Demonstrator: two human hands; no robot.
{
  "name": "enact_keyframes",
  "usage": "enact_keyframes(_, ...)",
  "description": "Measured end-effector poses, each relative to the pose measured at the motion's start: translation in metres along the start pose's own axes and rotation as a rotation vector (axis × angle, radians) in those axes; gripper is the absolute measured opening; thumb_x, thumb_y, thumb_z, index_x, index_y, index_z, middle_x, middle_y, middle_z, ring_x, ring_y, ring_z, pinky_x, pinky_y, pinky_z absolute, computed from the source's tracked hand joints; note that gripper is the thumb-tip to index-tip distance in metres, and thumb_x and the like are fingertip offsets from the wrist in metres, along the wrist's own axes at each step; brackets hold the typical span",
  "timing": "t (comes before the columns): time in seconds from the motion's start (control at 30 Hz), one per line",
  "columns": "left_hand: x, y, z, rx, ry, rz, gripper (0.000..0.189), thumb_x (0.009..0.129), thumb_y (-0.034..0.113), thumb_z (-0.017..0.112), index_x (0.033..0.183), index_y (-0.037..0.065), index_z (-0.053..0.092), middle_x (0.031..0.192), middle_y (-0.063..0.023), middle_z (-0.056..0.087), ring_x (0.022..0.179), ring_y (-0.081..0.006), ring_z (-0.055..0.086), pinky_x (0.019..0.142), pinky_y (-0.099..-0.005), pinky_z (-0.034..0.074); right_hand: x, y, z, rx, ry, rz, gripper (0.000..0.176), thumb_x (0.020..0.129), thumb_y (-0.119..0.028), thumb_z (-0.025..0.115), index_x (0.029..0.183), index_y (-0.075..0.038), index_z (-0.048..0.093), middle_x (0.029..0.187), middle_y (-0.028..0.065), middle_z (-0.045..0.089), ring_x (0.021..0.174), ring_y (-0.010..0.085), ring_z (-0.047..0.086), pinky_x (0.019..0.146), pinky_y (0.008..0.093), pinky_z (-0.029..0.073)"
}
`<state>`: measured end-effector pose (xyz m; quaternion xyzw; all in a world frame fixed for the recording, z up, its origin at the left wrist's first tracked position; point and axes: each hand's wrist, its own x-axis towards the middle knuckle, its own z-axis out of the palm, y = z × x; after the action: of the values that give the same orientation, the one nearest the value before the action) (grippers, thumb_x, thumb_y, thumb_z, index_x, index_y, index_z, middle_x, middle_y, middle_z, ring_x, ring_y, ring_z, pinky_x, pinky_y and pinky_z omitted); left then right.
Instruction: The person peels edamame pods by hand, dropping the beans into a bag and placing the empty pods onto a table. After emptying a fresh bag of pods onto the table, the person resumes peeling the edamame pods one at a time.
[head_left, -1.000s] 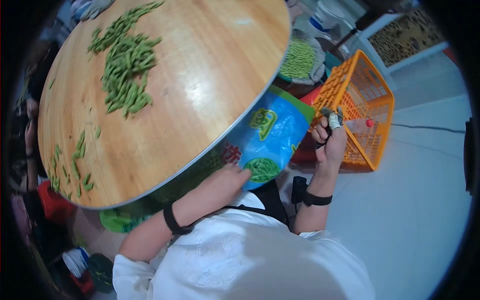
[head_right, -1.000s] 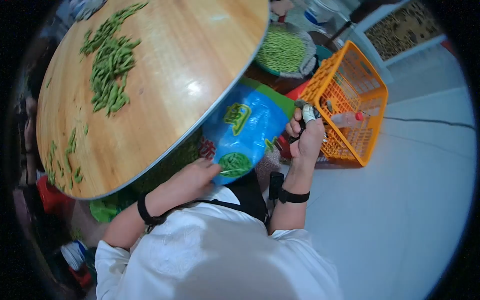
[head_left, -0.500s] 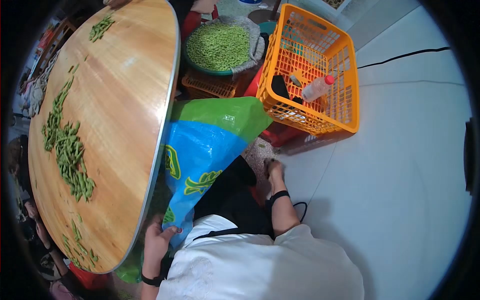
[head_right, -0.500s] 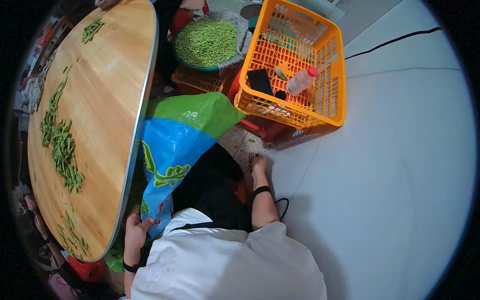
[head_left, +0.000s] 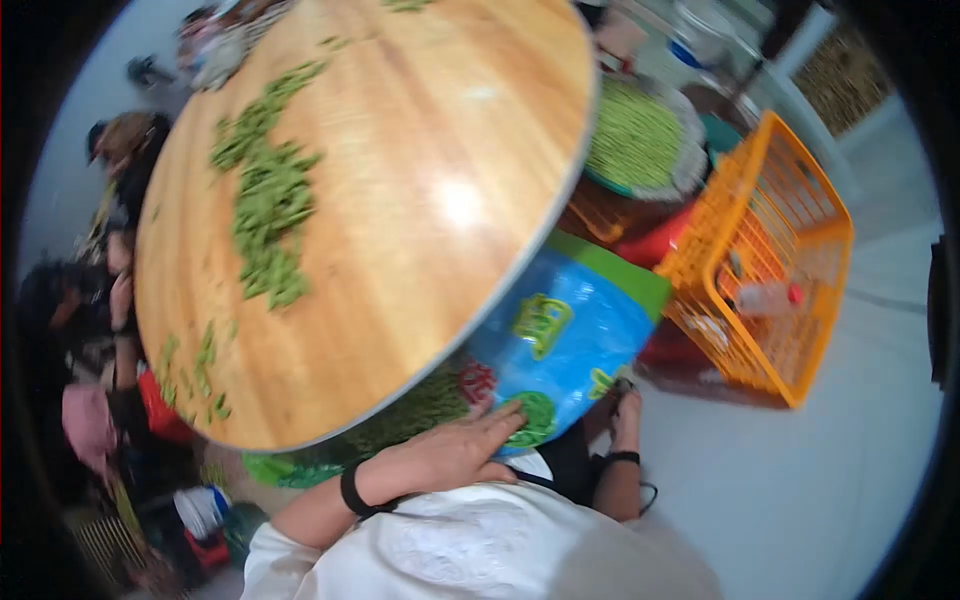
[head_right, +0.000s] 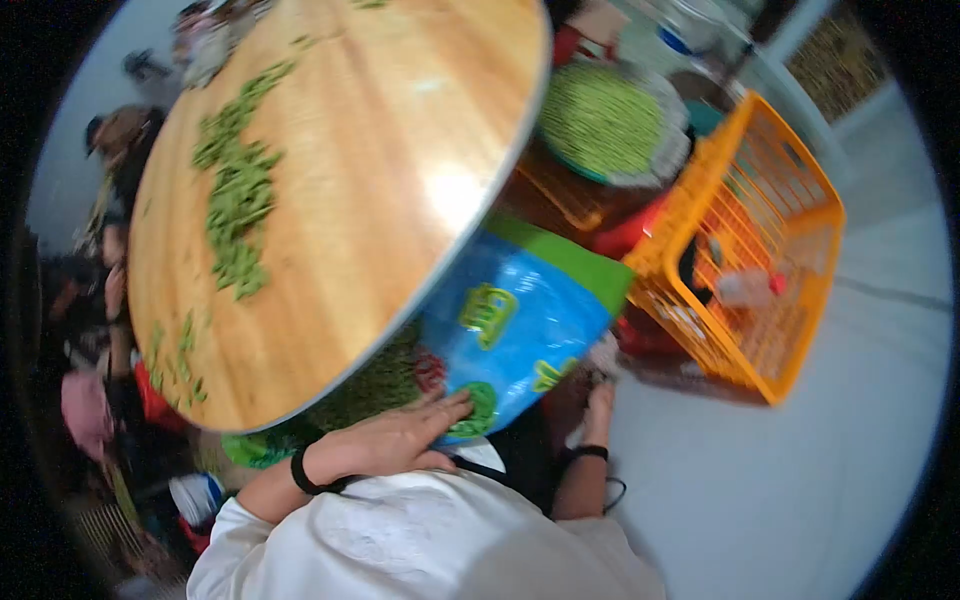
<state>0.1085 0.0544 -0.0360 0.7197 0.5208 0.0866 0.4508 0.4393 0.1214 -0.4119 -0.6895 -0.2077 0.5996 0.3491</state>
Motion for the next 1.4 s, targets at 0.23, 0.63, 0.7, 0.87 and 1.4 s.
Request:
enact_keyframes(0.23, -0.103, 0.016, -0.101, 0.113, 0.699, -0.183, 0.007, 0.074, 0.003, 0.063, 0.08, 0.003, 0.059, 0.075, -0.0093, 0.059, 0.07, -0.0269, 0.06, 0.062, -0.0339, 0.048, -0.01, -0.071, 0.01, -1.053, -0.206, -0.396, 0.034, 0.084, -0.019, 0.056, 0.114, -0.003, 0.056, 0.105, 0.0215, 0.062, 0.099, 0.0349, 0.059, 0.079, 0.0405, 0.046)
enact_keyframes(0.63, -0.102, -0.099, -0.158, 0.579, 0.889, -0.225, 0.011, 0.069, 0.007, 0.064, 0.076, 0.0, 0.059, 0.071, -0.0165, 0.055, 0.072, -0.0331, 0.057, 0.062, -0.041, 0.046, -0.17, -0.277, 0.039, -1.364, -0.124, -0.49, 0.024, 0.084, -0.016, 0.053, 0.104, -0.005, 0.061, 0.083, 0.0148, 0.064, 0.072, 0.0271, 0.066, 0.052, 0.0371, 0.05)
enact_keyframes(0.7, -0.104, -0.096, -0.157, 0.546, 0.932, -0.164, 0.012, 0.068, 0.007, 0.065, 0.075, -0.001, 0.058, 0.071, -0.0172, 0.056, 0.072, -0.0335, 0.057, 0.062, -0.0419, 0.046, -0.239, -0.315, 0.068, -0.938, -0.174, -0.461, 0.024, 0.086, -0.016, 0.053, 0.102, 0.002, 0.057, 0.079, 0.0157, 0.063, 0.063, 0.0246, 0.063, 0.051, 0.0328, 0.049)
enact_keyframes(0.87, -0.147, -0.101, -0.168, 0.276, 1.048, -0.451, 0.016, 0.068, 0.005, 0.066, 0.083, 0.001, 0.061, 0.077, -0.0148, 0.059, 0.078, -0.0321, 0.059, 0.066, -0.0374, 0.047, -0.297, -0.334, 0.095, -0.609, -0.368, -0.541, 0.023, 0.09, -0.012, 0.048, 0.109, 0.0, 0.053, 0.074, 0.0084, 0.061, 0.051, 0.0115, 0.058, 0.039, 0.0221, 0.042)
enact_keyframes(1.4, -0.137, -0.138, -0.168, 0.61, 1.053, -0.143, 0.013, 0.073, 0.008, 0.06, 0.085, 0.003, 0.062, 0.083, -0.0182, 0.055, 0.075, -0.0347, 0.055, 0.067, -0.0394, 0.046, -0.372, -0.308, 0.212, -0.793, -1.236, -0.717, 0.023, 0.085, -0.009, 0.051, 0.106, 0.0, 0.056, 0.066, 0.0048, 0.058, 0.053, 0.0125, 0.057, 0.051, 0.0252, 0.045)
